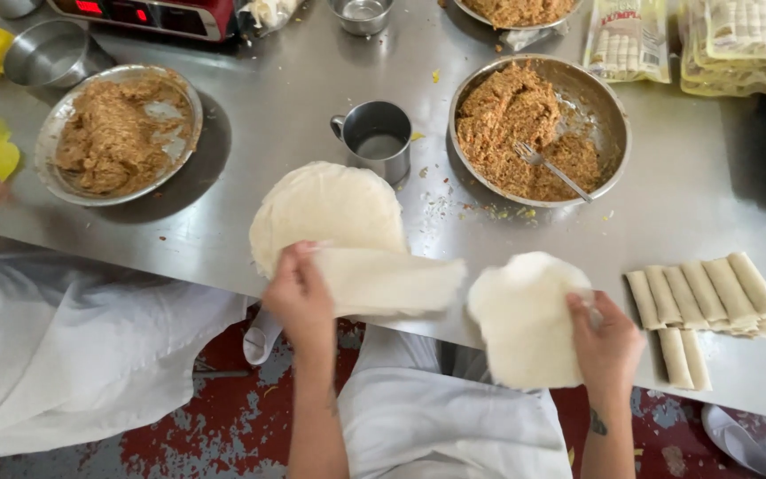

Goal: Manually rolling spring rolls by adding filling to wrappers and folding them on a production table.

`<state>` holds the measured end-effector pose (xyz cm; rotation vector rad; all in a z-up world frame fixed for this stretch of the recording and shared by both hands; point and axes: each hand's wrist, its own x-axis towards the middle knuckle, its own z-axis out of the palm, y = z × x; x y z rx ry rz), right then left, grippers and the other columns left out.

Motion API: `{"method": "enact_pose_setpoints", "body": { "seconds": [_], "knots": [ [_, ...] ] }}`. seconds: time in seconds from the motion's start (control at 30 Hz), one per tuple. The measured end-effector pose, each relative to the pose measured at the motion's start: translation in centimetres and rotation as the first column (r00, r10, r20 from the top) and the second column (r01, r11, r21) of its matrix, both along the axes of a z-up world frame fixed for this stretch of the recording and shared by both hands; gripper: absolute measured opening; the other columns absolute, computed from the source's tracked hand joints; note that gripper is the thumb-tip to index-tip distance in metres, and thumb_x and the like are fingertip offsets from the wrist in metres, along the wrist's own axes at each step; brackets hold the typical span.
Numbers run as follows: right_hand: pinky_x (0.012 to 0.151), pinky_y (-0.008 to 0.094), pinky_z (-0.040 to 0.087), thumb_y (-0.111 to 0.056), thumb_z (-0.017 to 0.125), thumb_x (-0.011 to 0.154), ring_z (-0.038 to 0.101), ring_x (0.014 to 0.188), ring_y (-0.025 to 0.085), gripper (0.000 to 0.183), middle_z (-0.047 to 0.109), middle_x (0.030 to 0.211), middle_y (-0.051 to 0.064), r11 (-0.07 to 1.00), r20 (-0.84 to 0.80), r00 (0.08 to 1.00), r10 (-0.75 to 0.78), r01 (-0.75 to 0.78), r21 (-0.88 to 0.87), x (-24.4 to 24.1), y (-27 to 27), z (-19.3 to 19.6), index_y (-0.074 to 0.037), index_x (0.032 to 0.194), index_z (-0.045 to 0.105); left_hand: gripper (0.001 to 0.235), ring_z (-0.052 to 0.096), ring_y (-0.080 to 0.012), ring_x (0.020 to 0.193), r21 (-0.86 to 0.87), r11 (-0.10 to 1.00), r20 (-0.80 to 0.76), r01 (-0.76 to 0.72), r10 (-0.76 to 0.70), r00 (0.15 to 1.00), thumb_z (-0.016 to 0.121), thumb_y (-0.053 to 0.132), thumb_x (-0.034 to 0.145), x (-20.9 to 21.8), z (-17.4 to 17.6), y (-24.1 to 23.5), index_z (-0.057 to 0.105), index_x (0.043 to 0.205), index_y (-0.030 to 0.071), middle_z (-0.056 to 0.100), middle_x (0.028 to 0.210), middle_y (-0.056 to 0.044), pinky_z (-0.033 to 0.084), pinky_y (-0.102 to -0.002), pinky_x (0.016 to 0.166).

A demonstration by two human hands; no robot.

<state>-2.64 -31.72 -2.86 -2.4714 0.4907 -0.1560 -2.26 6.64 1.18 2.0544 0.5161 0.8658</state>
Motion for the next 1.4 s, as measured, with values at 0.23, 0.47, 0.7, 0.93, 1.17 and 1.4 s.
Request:
{"method": "enact_pose_setpoints", "body": {
  "seconds": [0.23, 0.47, 0.7, 0.93, 1.17, 1.4],
  "knots": [
    [0.057, 0.024, 0.034, -0.021, 0.068, 0.102, 0.039, 0.069, 0.004, 0.02, 0.049, 0.074, -0.009, 0.7, 0.196, 0.8, 0.567, -0.593, 0.398, 0.6, 10.1, 8.1, -0.011, 0.086, 0.074, 0.039, 0.032, -0.0076, 0.053, -0.078, 0.995, -0.109, 0.059, -0.067, 0.992, 0.04, 0.03, 0.116, -6.8, 7.1, 3.9, 0.076, 0.124, 0.018, 0.044, 0.062, 0.009, 0.03, -0.026, 0.053],
    [0.076, 0.028, 0.048, -0.03, 0.063, 0.102, 0.059, 0.087, 0.011, 0.039, 0.061, 0.107, 0.004, 0.552, 0.366, 0.745, 0.558, -0.662, 0.507, 4.6, 19.2, 6.6, -0.01, 0.133, 0.05, 0.03, 0.049, -0.0239, 0.095, 0.096, 0.991, -0.081, -0.09, 0.098, 0.992, 0.045, 0.001, 0.105, -12.6, 10.0, 3.1, 0.069, 0.121, 0.006, 0.07, 0.119, -0.005, 0.04, -0.041, 0.085],
    [0.11, 0.045, 0.056, -0.037, 0.047, 0.101, 0.074, 0.119, 0.036, 0.062, 0.073, 0.134, 0.026, 0.195, 0.087, 0.94, 0.329, -0.157, 0.968, -5.6, 17.7, 2.3, 0.002, 0.149, 0.055, 0.041, 0.068, -0.0113, 0.084, -0.106, 0.846, 0.043, 0.522, -0.521, 0.853, 0.038, 0.004, 0.108, -12.7, 10.8, -0.3, 0.062, 0.141, 0.001, 0.071, 0.133, -0.013, 0.051, -0.024, 0.071],
    [0.094, 0.03, 0.059, -0.023, 0.077, 0.085, 0.07, 0.112, 0.014, 0.059, 0.078, 0.123, 0.004, 0.589, -0.007, 0.957, 0.291, -0.173, 0.79, -4.8, 15.0, 7.9, -0.013, 0.141, 0.065, 0.052, 0.04, -0.0369, 0.152, 0.095, 0.778, -0.235, 0.621, -0.589, 0.773, 0.045, 0.023, 0.11, -9.0, 8.6, -0.9, 0.039, 0.158, 0.005, 0.037, 0.165, -0.019, 0.041, -0.05, 0.118],
    [0.086, 0.025, 0.058, -0.016, 0.088, 0.081, 0.075, 0.098, 0.007, 0.039, 0.086, 0.111, -0.004, 0.573, 0.072, 0.694, 0.716, -0.644, 0.507, -4.1, 7.5, 9.3, -0.015, 0.12, 0.082, 0.034, 0.05, -0.0125, 0.092, -0.402, 0.259, -0.167, 0.878, -0.964, 0.208, 0.067, 0.042, 0.101, -5.1, 4.1, -3.8, 0.049, 0.106, 0.015, 0.05, 0.104, 0.002, 0.036, -0.031, 0.08],
    [0.062, 0.023, 0.031, -0.025, 0.077, 0.09, 0.033, 0.064, 0.009, 0.049, 0.034, 0.066, -0.004, 0.917, 0.105, 0.955, 0.278, -0.297, 0.266, 1.0, 3.0, 4.1, -0.023, 0.139, 0.074, 0.037, 0.057, -0.0218, 0.055, -0.087, 0.592, -0.256, 0.801, -0.79, 0.557, 0.061, 0.035, 0.107, 2.2, -5.0, -8.8, 0.058, 0.083, 0.008, 0.054, 0.057, -0.009, 0.039, -0.039, 0.061]
  ]
}}
